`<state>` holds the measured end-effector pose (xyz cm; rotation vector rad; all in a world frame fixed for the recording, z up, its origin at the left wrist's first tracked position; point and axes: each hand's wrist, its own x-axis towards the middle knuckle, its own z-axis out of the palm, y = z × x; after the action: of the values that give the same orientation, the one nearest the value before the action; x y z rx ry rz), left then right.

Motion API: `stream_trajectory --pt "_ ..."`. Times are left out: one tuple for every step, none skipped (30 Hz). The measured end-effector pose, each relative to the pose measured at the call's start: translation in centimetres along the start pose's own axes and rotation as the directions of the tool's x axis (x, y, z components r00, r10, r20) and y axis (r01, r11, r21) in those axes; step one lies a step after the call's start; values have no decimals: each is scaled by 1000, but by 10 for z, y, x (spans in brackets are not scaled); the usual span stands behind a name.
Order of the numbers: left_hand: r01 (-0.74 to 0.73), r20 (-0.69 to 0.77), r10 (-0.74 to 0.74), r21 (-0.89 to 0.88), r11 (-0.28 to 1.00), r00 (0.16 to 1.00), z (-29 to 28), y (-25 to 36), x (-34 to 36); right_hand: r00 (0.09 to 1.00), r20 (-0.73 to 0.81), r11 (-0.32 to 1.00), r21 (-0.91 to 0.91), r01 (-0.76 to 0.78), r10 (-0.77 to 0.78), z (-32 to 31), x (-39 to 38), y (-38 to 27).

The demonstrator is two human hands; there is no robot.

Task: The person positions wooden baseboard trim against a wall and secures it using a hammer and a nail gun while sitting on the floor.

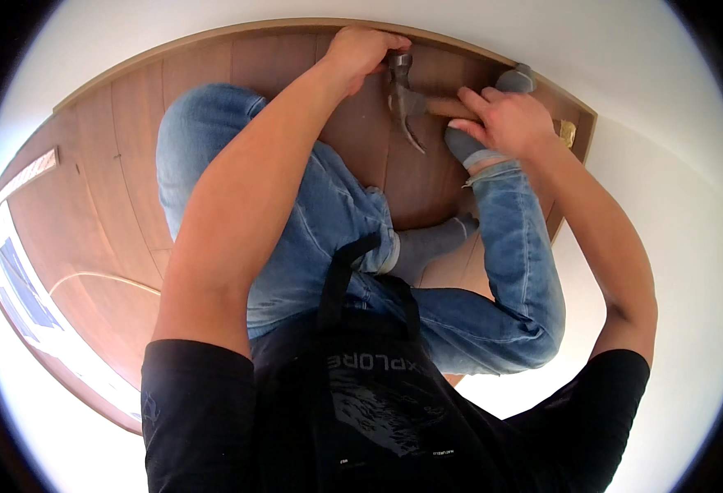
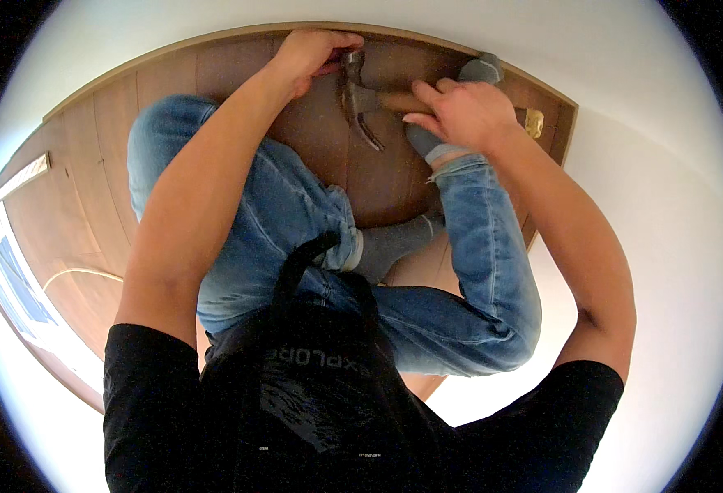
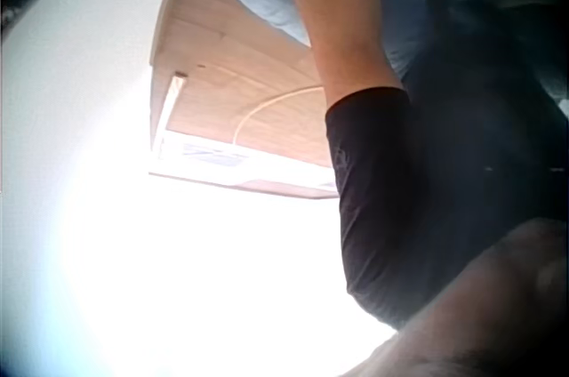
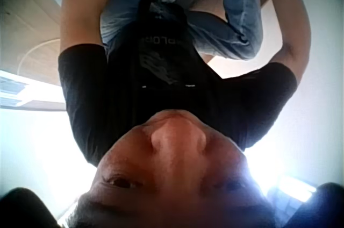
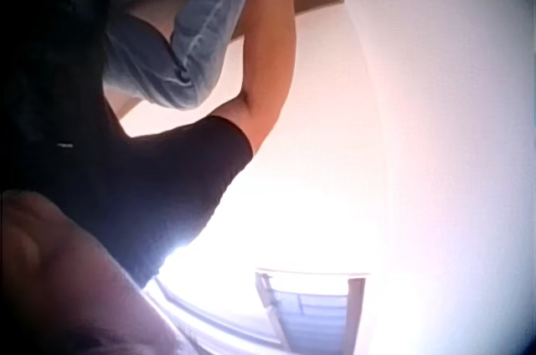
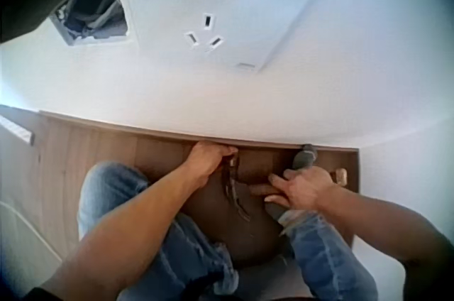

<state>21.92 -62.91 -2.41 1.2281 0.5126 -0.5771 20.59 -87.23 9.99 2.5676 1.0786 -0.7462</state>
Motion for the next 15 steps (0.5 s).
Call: stream_trajectory --pt "-2 1 2 0 1000 1000 -1 0 0 998 18 998 3 62 -62 0 -2 -4" --pt "23 12 -23 -35 999 1000 -2 -1 0 992 36 992 6 124 -124 -1 -3 -6" --pt "49 25 -47 -69 996 999 -2 0 0 992 35 992 4 122 -122 -1 0 -4" --pt "50 27 -48 -70 996 998 -2 0 -1 999 8 999 7 48 -48 -1 3 0" --pt "28 8 -28 -47 999 1000 0 1 -1 999 -19 1000 13 -26 27 0 4 1" --pt "8 -9 -8 -22 1000 1000 1 1 -1 999 -18 999 13 -29 29 2 1 1" --pt "4 -10 -5 -22 1000 1000 0 1 0 1000 1 1000 5 -11 11 1 -2 -2" --pt "13 1 -13 -41 999 1000 0 0 1 1000 20 1000 -2 6 -6 0 -6 -5" --pt "21 13 -20 -59 998 1000 0 -1 0 1000 17 1000 -3 4 -4 1 -11 -10" --pt "10 22 -8 -56 998 1000 2 -2 3 998 67 999 49 -23 20 -5 -17 -18" --pt "18 20 -16 -81 997 1000 0 -3 3 993 111 994 103 -47 36 -12 -23 -26" --pt "26 19 -24 -106 994 1000 -2 -4 3 994 96 994 99 -52 43 -16 -32 -34" --pt "12 29 -9 -96 995 1000 0 -5 3 988 126 955 271 -125 94 -18 -44 -42" --pt "18 31 -17 -35 999 999 -3 -4 1 980 153 882 435 -182 127 -20 -54 -50" --pt "24 29 -25 26 999 999 -8 -1 0 982 132 883 436 -177 132 -23 -67 -59"
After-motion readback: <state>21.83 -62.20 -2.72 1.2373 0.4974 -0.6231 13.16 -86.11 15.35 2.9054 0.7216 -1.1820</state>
